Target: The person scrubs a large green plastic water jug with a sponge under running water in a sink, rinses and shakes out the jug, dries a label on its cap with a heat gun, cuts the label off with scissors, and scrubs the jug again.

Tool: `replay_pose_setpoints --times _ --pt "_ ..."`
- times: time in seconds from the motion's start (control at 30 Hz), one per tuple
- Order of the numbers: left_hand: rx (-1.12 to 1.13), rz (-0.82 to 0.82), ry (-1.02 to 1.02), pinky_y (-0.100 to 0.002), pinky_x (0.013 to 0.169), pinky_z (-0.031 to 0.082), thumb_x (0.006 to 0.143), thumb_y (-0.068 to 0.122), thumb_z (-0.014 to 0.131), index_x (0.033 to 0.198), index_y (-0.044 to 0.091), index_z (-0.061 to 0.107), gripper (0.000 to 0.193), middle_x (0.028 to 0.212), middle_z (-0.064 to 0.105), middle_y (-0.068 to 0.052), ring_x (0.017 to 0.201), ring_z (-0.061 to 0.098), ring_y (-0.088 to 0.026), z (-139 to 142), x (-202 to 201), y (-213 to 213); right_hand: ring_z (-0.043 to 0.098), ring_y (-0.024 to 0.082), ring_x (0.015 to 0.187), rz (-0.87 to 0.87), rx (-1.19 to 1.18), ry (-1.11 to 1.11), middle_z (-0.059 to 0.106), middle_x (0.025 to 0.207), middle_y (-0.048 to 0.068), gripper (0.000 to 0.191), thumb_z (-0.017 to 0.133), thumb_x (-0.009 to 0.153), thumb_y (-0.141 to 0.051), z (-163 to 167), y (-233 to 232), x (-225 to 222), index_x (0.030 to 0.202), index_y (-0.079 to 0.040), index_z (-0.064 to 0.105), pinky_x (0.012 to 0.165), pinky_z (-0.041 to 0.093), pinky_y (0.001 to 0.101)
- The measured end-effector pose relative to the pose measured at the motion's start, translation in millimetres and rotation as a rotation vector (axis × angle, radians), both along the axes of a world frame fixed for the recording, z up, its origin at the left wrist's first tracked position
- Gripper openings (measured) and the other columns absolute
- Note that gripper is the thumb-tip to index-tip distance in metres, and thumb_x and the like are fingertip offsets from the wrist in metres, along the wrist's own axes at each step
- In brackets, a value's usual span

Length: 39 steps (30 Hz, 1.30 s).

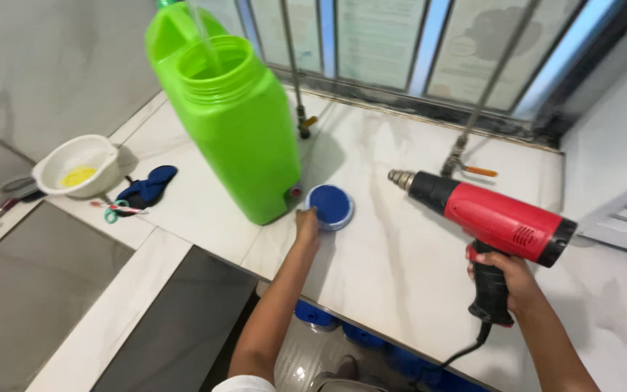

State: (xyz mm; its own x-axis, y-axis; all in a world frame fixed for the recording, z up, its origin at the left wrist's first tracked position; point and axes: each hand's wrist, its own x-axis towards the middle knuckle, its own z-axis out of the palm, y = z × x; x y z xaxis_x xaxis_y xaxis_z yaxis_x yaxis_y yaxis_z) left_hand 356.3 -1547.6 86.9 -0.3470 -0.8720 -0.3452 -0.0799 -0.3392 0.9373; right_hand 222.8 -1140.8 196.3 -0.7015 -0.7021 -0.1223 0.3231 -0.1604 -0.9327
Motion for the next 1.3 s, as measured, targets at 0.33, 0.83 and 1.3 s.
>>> replay_pose_setpoints --times 0.33,0.83,1.3 --pt "-0.72 -0.848 0.365 -0.033 0.094 0.058 0.1 0.007 0.06 0.13 0.002 0.062 0.031 0.118 0.074 -0.012 0.108 0.071 -0.02 69 -188 244 0.065 0.025 0.092 -0.483 -0.278 0.399 0.061 0.121 0.016 0.06 0.069 0.079 -0.011 40 239 -31 0.135 0.004 0.054 0.08 0.055 0.0364" --pt "-1.459 -0.905 -0.127 -0.051 0.102 0.037 0.081 0.025 0.07 0.093 0.014 0.083 0.02 0.136 0.057 -0.015 0.131 0.046 -0.034 68 -470 575 0.065 0.029 0.091 -0.84 -0.338 0.362 0.06 0.115 0.02 0.064 0.069 0.075 -0.007 -24 454 20 0.134 0.009 0.052 0.078 0.055 0.042" --pt "-1.331 -0.769 0.362 -0.046 0.08 0.058 0.092 0.005 0.063 0.117 0.005 0.071 0.027 0.103 0.072 -0.022 0.091 0.071 -0.038 83 -463 566 0.065 0.028 0.089 -0.747 -0.385 0.337 0.059 0.12 0.018 0.069 0.068 0.073 -0.009 -17 440 -4 0.139 0.007 0.052 0.073 0.054 0.0403"
